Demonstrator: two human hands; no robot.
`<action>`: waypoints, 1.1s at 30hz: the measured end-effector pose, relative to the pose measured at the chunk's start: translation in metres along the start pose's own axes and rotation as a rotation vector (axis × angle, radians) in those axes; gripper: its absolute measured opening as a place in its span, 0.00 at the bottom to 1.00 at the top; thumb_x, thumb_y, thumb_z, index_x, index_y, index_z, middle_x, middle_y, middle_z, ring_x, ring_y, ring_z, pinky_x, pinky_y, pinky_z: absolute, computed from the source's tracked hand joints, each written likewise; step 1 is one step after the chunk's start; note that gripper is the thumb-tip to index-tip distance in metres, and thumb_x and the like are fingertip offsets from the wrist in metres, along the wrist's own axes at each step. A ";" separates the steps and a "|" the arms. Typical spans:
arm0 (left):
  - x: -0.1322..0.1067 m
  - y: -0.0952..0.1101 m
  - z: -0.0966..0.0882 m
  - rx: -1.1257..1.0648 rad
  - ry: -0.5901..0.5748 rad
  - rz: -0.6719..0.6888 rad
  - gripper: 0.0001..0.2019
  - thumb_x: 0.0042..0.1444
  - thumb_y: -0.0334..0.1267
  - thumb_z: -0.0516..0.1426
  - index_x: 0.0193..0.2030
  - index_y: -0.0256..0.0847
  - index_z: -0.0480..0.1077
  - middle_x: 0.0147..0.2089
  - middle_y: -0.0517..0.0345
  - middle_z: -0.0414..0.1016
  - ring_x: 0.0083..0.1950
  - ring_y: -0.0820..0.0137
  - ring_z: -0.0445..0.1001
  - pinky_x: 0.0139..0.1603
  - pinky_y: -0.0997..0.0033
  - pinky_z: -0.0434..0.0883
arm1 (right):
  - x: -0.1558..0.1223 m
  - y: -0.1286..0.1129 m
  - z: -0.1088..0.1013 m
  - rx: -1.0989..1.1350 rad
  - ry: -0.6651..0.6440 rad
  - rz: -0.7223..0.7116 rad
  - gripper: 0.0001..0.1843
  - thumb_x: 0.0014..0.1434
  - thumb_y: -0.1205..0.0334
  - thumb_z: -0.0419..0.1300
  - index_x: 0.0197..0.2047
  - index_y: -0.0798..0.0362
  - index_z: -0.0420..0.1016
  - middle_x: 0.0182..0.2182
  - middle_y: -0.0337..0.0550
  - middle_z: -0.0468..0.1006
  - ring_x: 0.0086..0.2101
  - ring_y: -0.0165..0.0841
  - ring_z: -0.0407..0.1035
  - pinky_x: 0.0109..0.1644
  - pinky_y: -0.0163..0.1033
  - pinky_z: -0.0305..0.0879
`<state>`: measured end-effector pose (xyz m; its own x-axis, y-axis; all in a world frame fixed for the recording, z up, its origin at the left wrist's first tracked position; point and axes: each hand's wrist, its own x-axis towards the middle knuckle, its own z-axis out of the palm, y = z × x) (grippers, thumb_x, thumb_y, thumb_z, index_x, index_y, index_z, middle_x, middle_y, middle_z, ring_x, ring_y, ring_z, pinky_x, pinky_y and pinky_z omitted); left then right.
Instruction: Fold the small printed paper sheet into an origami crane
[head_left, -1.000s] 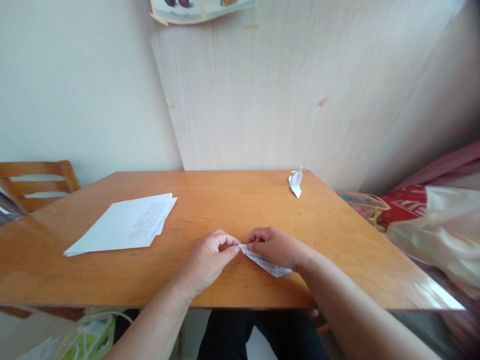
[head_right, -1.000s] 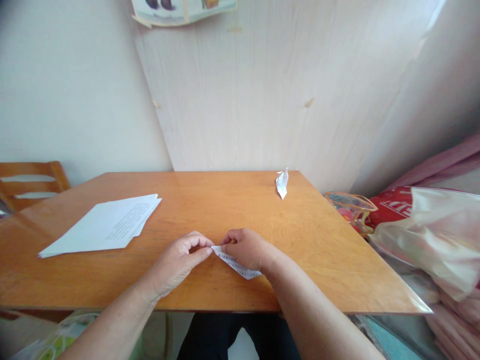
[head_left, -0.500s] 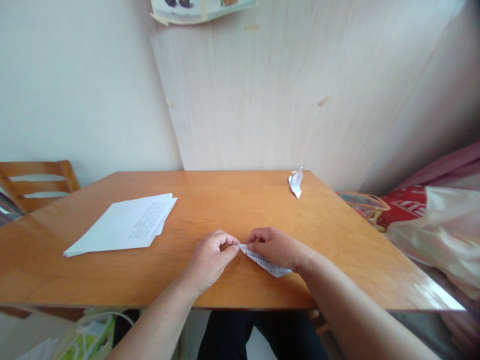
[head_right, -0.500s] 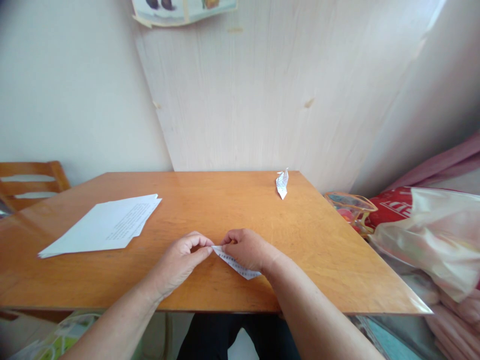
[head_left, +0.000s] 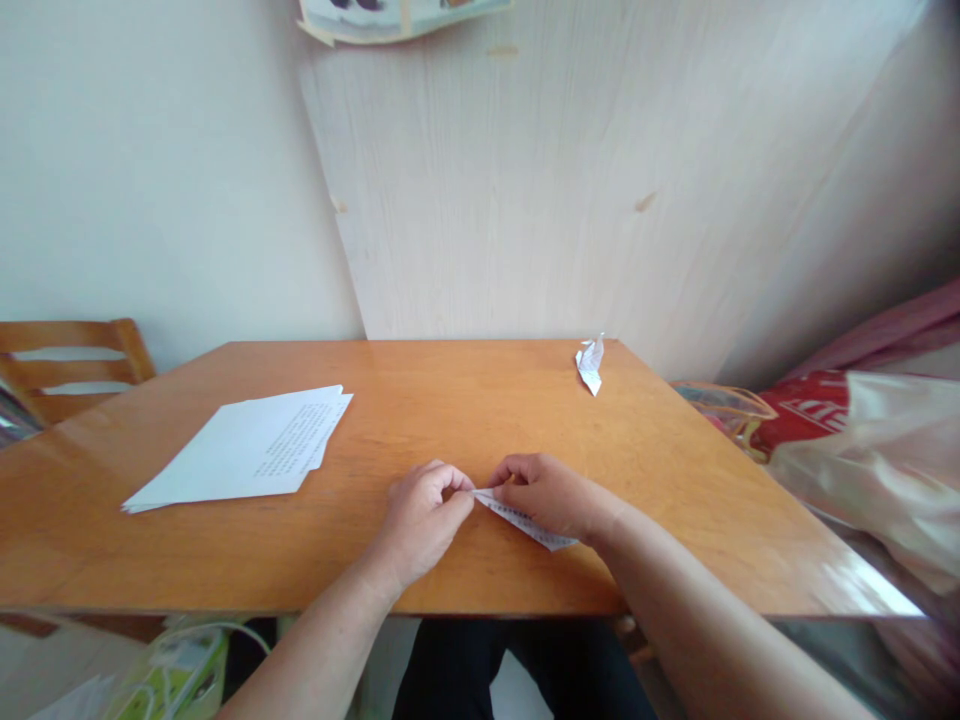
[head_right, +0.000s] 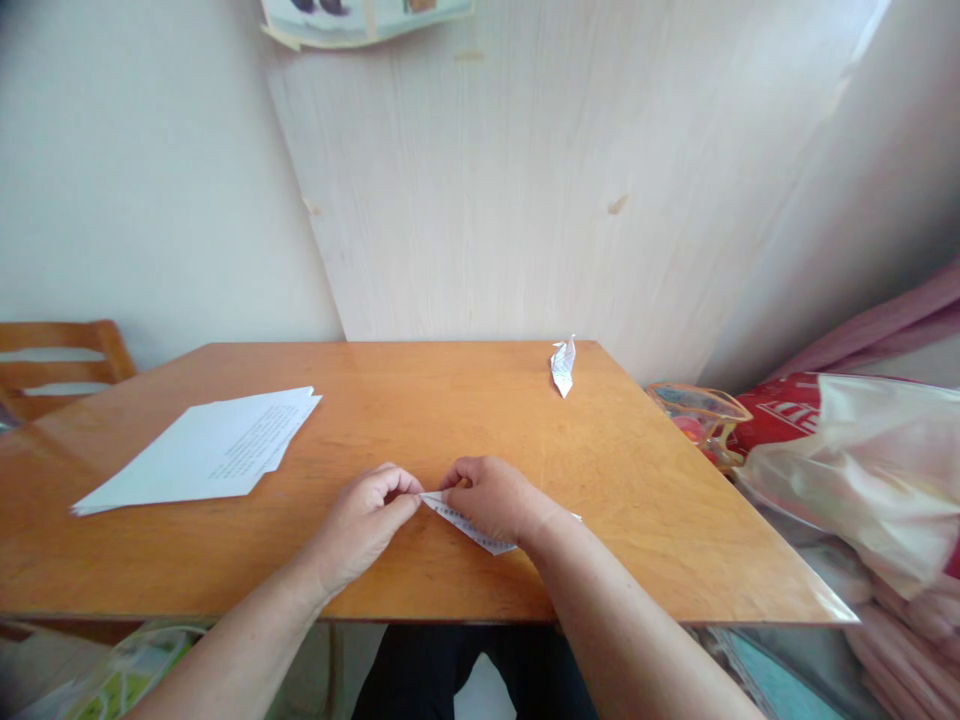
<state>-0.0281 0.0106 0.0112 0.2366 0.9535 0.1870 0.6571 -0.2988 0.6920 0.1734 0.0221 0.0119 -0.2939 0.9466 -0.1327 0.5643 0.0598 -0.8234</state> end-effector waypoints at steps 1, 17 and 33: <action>0.000 -0.001 0.000 0.002 -0.001 0.007 0.07 0.56 0.37 0.55 0.31 0.42 0.73 0.37 0.58 0.76 0.43 0.65 0.74 0.44 0.68 0.67 | 0.000 0.001 0.001 -0.013 0.007 -0.003 0.09 0.57 0.60 0.60 0.39 0.53 0.79 0.29 0.39 0.79 0.28 0.28 0.68 0.27 0.31 0.57; 0.002 -0.003 0.001 0.161 -0.010 0.073 0.13 0.61 0.38 0.54 0.26 0.41 0.70 0.36 0.56 0.74 0.40 0.65 0.71 0.40 0.68 0.64 | 0.000 0.001 0.002 -0.102 0.046 -0.045 0.10 0.57 0.64 0.59 0.41 0.52 0.78 0.32 0.41 0.80 0.31 0.30 0.70 0.31 0.32 0.58; 0.002 -0.008 0.005 0.256 0.059 0.090 0.07 0.56 0.28 0.56 0.28 0.41 0.71 0.38 0.55 0.73 0.42 0.65 0.70 0.44 0.66 0.64 | -0.020 -0.016 0.007 -0.386 0.117 -0.062 0.04 0.60 0.62 0.57 0.37 0.50 0.73 0.32 0.41 0.80 0.32 0.33 0.69 0.33 0.36 0.51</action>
<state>-0.0297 0.0148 0.0028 0.2647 0.9212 0.2853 0.7969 -0.3755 0.4731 0.1647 0.0000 0.0237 -0.2596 0.9657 -0.0075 0.8027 0.2114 -0.5577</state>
